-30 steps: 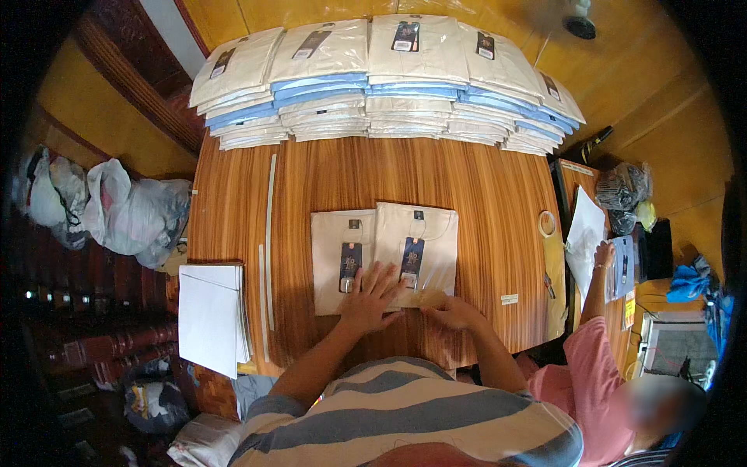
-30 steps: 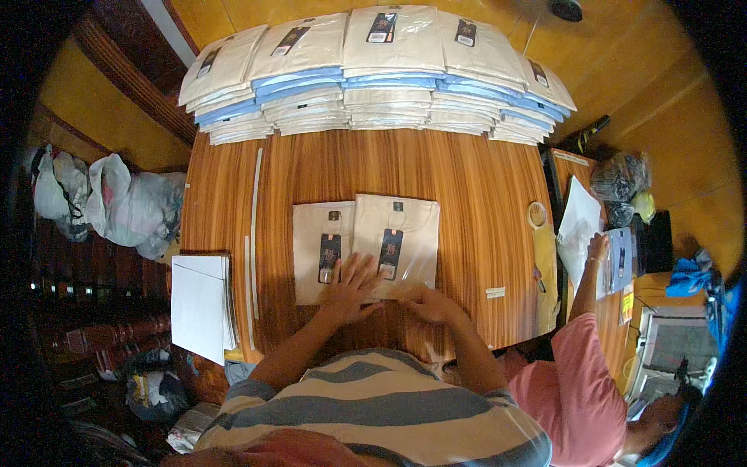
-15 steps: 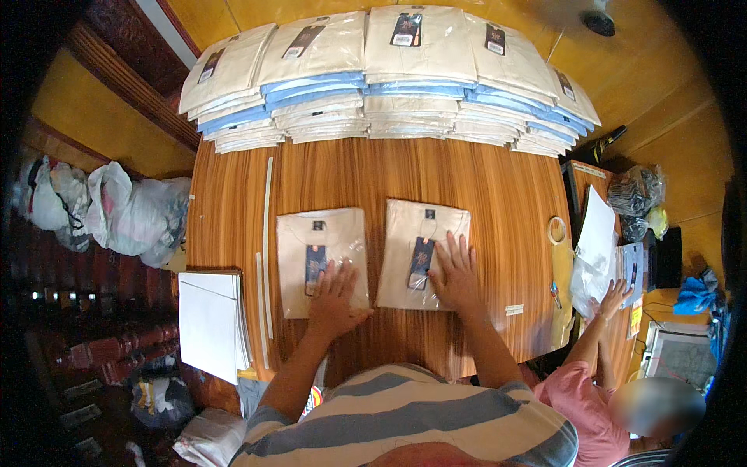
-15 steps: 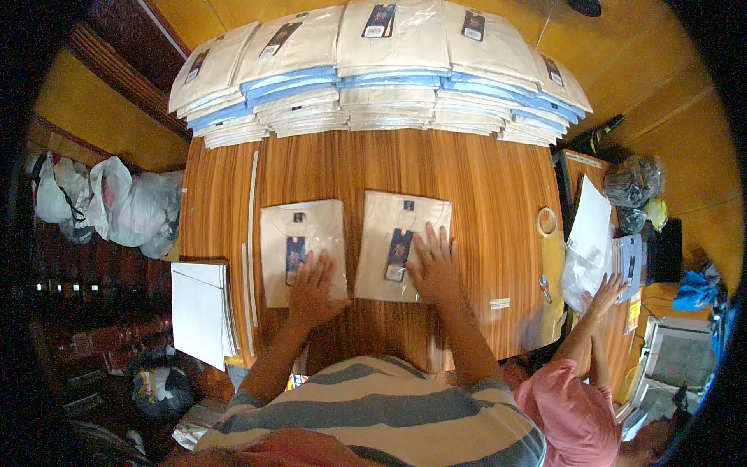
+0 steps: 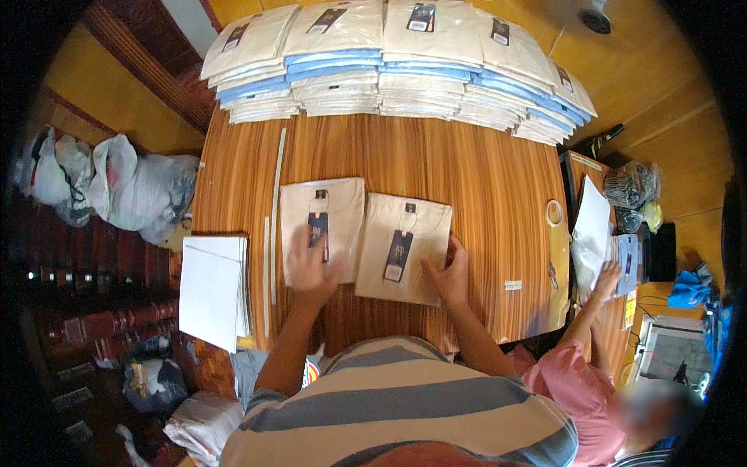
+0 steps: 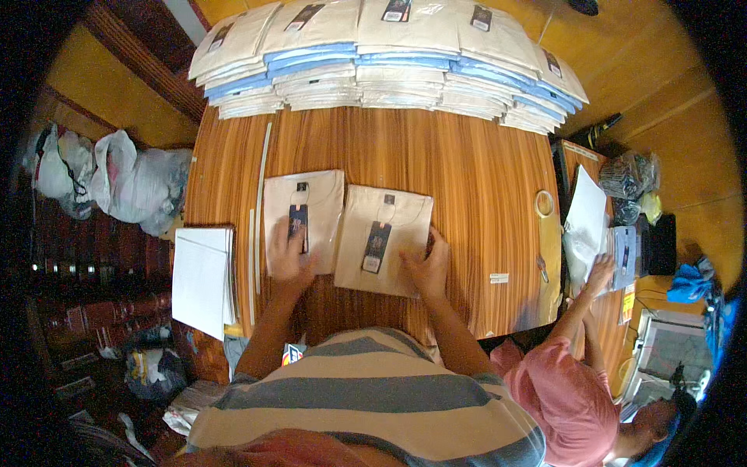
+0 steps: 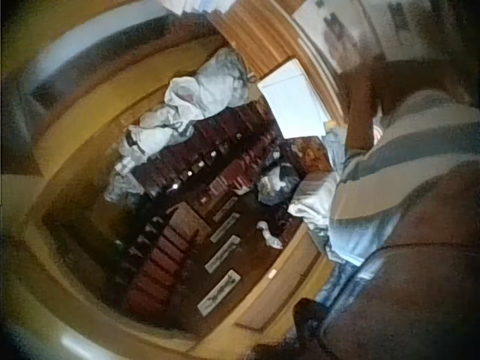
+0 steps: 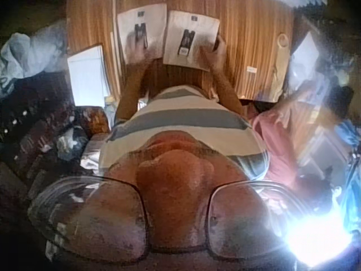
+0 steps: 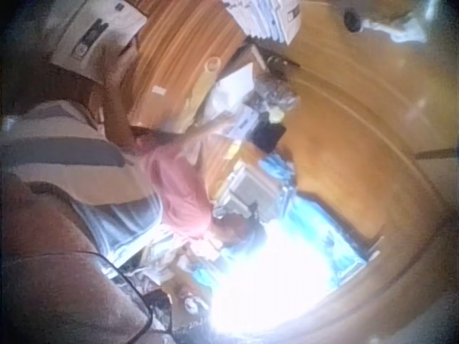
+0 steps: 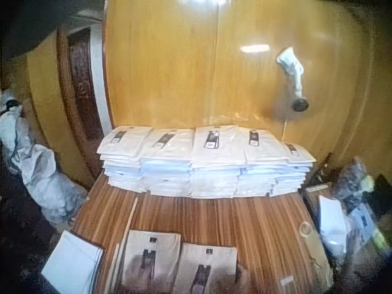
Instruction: The person takes plastic bags from a stack and inserts shirts into them. They then arrange the packaged shirts on a table.
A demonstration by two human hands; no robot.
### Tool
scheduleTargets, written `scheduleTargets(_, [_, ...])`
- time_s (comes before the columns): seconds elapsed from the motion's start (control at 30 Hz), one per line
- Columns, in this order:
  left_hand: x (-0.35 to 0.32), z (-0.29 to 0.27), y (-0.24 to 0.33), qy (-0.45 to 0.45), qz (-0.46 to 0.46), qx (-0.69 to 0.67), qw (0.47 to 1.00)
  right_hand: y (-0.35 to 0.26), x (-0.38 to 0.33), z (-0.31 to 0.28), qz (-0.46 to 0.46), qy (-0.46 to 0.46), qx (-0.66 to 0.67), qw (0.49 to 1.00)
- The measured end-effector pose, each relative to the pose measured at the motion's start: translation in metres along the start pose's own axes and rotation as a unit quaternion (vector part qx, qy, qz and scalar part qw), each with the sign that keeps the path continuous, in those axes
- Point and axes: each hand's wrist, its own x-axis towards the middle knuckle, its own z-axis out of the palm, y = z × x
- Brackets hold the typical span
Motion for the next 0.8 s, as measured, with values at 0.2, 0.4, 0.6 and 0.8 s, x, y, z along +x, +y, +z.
scheduleTargets(0.2, [-0.016,-0.034,-0.038,0.071,-0.287,-0.179,0.938,-0.04,0.006,-0.01,0.138,-0.089,0.191,0.968])
scheduleTargets(0.4, [-0.027,-0.056,-0.05,0.037,-0.395,-0.311,0.864,-0.215,0.033,-0.036,-0.021,-0.092,0.155,0.983])
scheduleTargets(0.6, [-0.02,-0.079,-0.044,0.017,-0.457,-0.419,0.784,-0.198,0.074,0.04,0.051,-0.143,0.213,0.965])
scheduleTargets(0.8, [-0.041,-0.03,-0.089,-0.065,-0.47,-0.444,0.76,-0.137,0.049,0.108,0.048,-0.278,-0.22,0.934])
